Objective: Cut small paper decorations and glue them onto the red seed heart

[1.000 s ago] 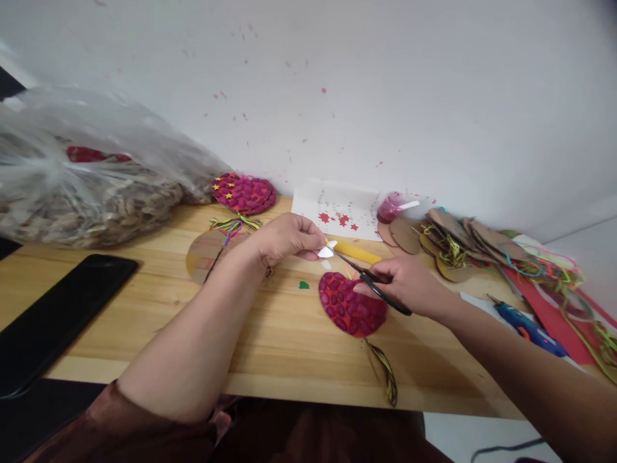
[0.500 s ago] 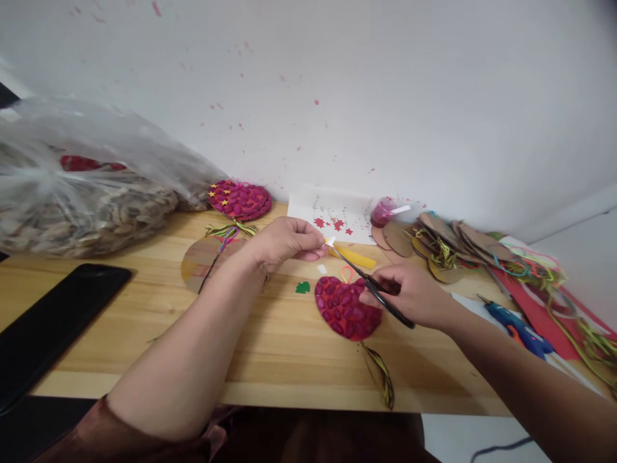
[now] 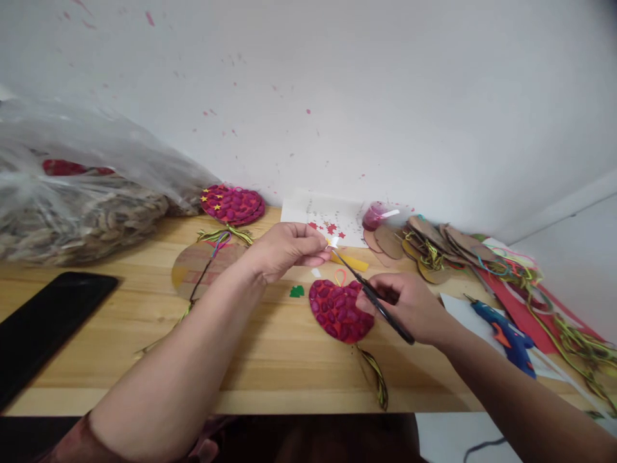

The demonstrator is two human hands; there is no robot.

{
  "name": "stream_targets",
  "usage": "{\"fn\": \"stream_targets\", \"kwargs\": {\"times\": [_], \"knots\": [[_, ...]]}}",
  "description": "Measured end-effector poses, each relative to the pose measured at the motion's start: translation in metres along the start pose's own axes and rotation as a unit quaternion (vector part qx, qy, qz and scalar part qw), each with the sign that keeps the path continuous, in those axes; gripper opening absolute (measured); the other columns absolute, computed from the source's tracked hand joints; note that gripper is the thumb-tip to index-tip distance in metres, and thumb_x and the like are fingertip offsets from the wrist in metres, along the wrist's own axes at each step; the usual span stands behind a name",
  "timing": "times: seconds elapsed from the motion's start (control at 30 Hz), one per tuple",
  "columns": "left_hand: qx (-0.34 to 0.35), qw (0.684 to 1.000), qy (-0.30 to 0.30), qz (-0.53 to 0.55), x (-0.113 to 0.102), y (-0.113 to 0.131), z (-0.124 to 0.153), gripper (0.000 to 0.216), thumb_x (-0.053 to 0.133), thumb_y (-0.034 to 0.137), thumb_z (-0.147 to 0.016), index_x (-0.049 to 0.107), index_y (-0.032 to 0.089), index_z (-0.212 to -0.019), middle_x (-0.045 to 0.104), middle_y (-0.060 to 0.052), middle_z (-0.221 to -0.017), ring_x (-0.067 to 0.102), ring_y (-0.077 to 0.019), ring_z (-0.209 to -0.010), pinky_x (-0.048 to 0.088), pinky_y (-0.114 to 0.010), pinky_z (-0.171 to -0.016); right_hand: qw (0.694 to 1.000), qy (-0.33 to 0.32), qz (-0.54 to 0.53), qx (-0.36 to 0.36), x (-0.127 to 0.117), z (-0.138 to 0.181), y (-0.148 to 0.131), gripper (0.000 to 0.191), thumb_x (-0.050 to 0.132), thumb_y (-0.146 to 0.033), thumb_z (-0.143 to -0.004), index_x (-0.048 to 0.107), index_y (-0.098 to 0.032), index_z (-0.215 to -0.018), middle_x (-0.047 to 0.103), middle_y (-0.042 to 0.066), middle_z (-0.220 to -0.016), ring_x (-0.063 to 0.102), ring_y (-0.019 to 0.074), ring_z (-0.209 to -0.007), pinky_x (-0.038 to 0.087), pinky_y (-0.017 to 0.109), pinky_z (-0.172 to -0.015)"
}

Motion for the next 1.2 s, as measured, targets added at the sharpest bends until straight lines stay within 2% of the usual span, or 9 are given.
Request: {"fn": "stream_targets", "kwargs": {"times": [0.2,0.5,1.2], "knots": [[-0.009,1.0,-0.003,0.003,0.004,0.0,0.002,0.011,0.07,0.007,-0.079,0.066,0.011,-0.07,0.074,-0.008,-0.071,0.071,-0.0115,-0.066,0.056,-0.02,-0.067,0.999,0.003,-0.031,0.019,0.0,0.002,-0.003,0.034,0.074,-0.044,-0.078,0.056,-0.017,-0.064,0.039,-0.005,-0.06,0.035,0.0098,-0.055,0.028,0.024,-0.049],[-0.008,1.0,0.017,0.006,0.009,-0.001,0.003,0.013,0.068,0.006,-0.081,0.066,0.01,-0.068,0.073,-0.008,-0.069,0.069,-0.0103,-0.063,0.055,-0.019,-0.065,0.994,-0.003,-0.094,0.051,0.003,0.001,-0.006,0.035,0.075,-0.046,-0.076,0.057,-0.018,-0.064,0.043,-0.006,-0.054,0.041,0.0085,-0.046,0.029,0.022,-0.042],[-0.006,0.999,0.03,0.01,0.011,-0.003,0.002,0.013,0.069,0.006,-0.08,0.065,0.01,-0.068,0.073,-0.008,-0.068,0.069,-0.0105,-0.061,0.055,-0.02,-0.064,0.994,0.007,-0.089,0.066,0.005,0.001,-0.012,0.039,0.075,-0.048,-0.075,0.056,-0.018,-0.061,0.043,-0.006,-0.051,0.039,0.0074,-0.043,0.026,0.023,-0.043]]}}
Point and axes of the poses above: each hand's wrist, its own z-axis away from the middle knuckle, its own x-axis out of the palm, y = z × x, the point moved 3 cm from there along -z, towards the middle knuckle
